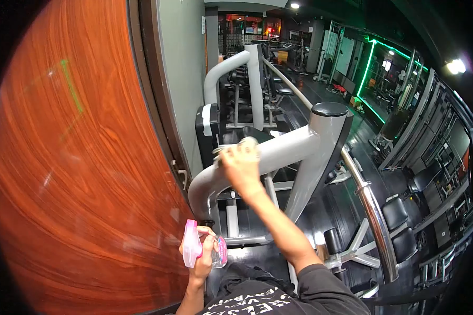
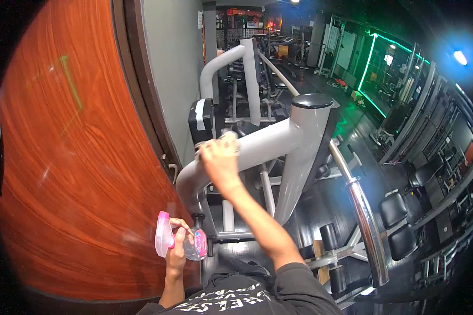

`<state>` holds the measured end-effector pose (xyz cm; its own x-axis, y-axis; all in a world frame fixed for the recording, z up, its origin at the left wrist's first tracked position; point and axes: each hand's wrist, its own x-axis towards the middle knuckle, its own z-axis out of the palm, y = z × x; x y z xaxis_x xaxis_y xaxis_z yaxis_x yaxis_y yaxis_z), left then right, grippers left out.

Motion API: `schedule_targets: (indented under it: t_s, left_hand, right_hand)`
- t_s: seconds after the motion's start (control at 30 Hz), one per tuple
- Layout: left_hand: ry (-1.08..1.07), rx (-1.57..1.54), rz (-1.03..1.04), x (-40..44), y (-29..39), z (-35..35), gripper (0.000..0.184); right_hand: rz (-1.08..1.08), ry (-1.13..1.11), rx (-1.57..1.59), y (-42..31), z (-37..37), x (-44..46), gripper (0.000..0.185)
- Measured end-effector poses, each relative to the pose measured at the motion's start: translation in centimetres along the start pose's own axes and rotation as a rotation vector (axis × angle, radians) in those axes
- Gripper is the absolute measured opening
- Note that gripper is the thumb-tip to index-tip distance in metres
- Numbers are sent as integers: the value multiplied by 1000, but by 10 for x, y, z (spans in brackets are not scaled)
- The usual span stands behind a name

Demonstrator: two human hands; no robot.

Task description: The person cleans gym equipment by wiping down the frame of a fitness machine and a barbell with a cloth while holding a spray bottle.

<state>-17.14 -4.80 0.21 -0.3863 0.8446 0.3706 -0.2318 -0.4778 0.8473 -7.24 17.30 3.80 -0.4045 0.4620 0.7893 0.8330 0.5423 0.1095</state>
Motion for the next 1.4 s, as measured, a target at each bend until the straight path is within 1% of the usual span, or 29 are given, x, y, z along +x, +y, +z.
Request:
schedule_targets:
  t_s: [0.07,0.13,0.2,0.23,0.27,0.33,0.4,0.43,0.47,0.5,0.53,0.6,0.67,0.73,0.8,0.87,0.9,0.93,1.0,1.07,1.1,1.13,1.17,1.23,1.3,1.4]
  left_hand:
    - [10,34,20,-1,5,0,8]
    - [-5,28,10,-2,8,0,8]
    - [-5,58,2,-3,9,1,8]
    - [-14,55,-5,-4,7,0,8]
    - [-17,35,-1,-5,4,0,9]
    - [-32,8,6,-4,1,-1,9]
    - [-30,27,-32,-6,-3,-1,10]
    - [-33,-4,-57,-8,-3,1,11]
    - [-40,-10,-65,-10,-5,2,11]
    - [-54,-17,-67,-12,-6,2,12]
    - [-67,-25,-67,-11,-7,2,12]
    - [-85,-21,-73,-8,-6,0,12]
    - [-107,-10,-83,-9,-7,0,12]
    - [-126,-19,-96,-9,-7,0,12]
    - [-134,-34,-92,-9,-10,2,13]
    - [-158,6,-93,-10,-7,1,13]
    - [-163,6,-89,-14,-8,5,13]
    - [-162,6,-87,-15,-7,7,13]
    - [-162,5,-90,-16,-8,11,13]
    - [-164,3,-97,-16,-8,12,14]
    - [-174,9,-103,-17,-9,12,14]
    - [-166,-3,-90,-20,-9,13,14]
    - [-157,-19,-77,-20,-10,12,14]
    - [-164,-25,-80,-22,-11,14,13]
    - [-160,-16,-86,-25,-9,12,13]
    - [-201,8,-88,-26,-9,15,12]
  right_hand:
    - [-113,22,128,-34,32,-6,16]
    - [-259,34,153,-59,68,-15,15]
    - [-349,-125,232,-69,75,-15,18]
    - [-343,-167,255,-64,64,-7,19]
    - [-307,-229,439,-54,52,0,20]
    - [-102,-366,733,-35,2,22,24]
    - [-71,-134,790,4,-59,37,29]
    - [-62,48,822,27,-89,45,31]
    - [-79,204,676,52,-122,53,33]
    - [-18,330,566,74,-152,61,35]
    - [5,434,497,101,-176,68,32]
    - [167,454,199,161,-185,75,28]
    - [142,187,-71,226,-162,60,27]
    - [373,174,104,223,-151,53,28]
    - [373,158,-66,218,-148,53,26]
    - [338,238,-98,207,-143,50,23]
    - [254,371,-110,205,-136,40,22]
    - [279,290,-94,187,-140,35,23]
    - [42,265,-160,165,-135,31,26]
    - [-90,198,-284,142,-117,28,25]
    - [-96,118,-329,136,-99,22,21]
    - [-6,155,-323,127,-84,18,21]
    - [15,166,-298,128,-77,13,22]
    - [16,182,-272,126,-80,10,23]
    - [66,184,-107,117,-80,3,17]
    - [58,238,-70,111,-86,-7,20]
